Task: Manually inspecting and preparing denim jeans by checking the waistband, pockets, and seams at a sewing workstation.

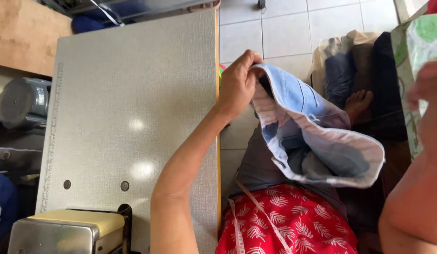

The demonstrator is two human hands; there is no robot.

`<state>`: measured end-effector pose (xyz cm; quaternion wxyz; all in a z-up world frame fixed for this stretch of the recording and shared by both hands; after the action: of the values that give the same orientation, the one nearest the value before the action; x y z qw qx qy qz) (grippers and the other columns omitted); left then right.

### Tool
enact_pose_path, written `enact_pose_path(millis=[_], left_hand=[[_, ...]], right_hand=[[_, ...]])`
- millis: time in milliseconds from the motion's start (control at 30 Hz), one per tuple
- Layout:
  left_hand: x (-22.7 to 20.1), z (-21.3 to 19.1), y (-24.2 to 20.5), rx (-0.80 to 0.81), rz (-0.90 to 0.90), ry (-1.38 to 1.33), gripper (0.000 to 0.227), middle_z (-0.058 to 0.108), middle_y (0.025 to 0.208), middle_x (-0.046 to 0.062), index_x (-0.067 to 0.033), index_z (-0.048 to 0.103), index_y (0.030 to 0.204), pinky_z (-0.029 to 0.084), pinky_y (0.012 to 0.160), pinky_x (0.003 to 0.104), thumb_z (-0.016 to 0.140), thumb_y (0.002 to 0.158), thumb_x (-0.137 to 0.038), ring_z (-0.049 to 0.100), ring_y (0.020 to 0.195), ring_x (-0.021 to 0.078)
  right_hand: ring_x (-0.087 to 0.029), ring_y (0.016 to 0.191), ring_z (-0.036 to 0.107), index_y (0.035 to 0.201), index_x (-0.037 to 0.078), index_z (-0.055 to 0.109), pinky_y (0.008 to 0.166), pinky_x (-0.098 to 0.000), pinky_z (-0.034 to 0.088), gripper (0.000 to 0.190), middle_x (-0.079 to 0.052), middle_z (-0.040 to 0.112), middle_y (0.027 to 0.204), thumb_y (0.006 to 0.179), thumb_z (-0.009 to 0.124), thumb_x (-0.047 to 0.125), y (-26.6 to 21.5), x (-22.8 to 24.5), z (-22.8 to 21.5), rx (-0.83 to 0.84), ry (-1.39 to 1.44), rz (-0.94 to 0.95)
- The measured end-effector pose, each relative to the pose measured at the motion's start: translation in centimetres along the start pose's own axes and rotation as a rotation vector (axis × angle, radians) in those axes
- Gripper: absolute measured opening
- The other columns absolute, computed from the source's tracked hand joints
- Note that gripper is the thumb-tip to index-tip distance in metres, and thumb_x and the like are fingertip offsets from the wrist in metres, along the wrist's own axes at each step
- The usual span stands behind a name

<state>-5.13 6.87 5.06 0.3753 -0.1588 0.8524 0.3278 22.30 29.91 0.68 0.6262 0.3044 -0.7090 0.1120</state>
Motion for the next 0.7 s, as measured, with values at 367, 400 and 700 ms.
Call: enact_pose_path(millis=[367, 400, 700], left_hand=[[-2.4, -1.5, 2.3, -0.129, 0.332, 0.305, 0.02, 0.075, 0.099, 0.008, -0.0072, 0.058, 0.107, 0.067, 0.083, 0.031, 0.069, 0.096, 0.005, 0.076, 0.091, 0.0209], [-2.5, -2.0, 2.4, -0.138, 0.245, 0.23, 0.014, 0.072, 0.092, 0.003, -0.0105, 0.057, 0.1, 0.06, 0.076, 0.029, 0.069, 0.095, -0.004, 0.072, 0.084, 0.0162], [-3.0, -3.3, 1.3, -0.041, -0.045, 0.112, 0.009, 0.07, 0.085, -0.001, -0.0166, 0.063, 0.104, 0.046, 0.061, 0.031, 0.069, 0.097, -0.018, 0.058, 0.07, 0.0144]], right_hand=[[-0.022, 0.055, 0.044, 0.09, 0.008, 0.047, 0.049, -0.0418, 0.034, 0.043, -0.008, 0.056, 0.069, 0.11, 0.066, 0.039, 0.5, 3.4, 11.1, 0.374, -0.646, -0.111], [-0.026, 0.069, 0.053, 0.107, 0.004, 0.059, 0.059, -0.042, 0.04, 0.017, -0.014, 0.063, 0.086, 0.106, 0.069, 0.017, 2.1, 4.7, 9.4, 0.257, -0.623, -0.275], [-0.028, 0.113, 0.068, 0.138, -0.001, 0.067, 0.098, -0.0365, 0.051, 0.018, -0.017, 0.071, 0.125, 0.125, 0.079, 0.006, 5.9, 13.5, 4.2, -0.138, -0.335, -0.514]])
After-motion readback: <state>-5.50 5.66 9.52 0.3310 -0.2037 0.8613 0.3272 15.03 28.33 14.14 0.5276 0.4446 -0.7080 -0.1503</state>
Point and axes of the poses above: each hand's wrist, its own y-axis towards the middle knuckle, its own z-axis out of the palm, x = y × z, the point moved 9 cm from there along y, towards the middle knuckle
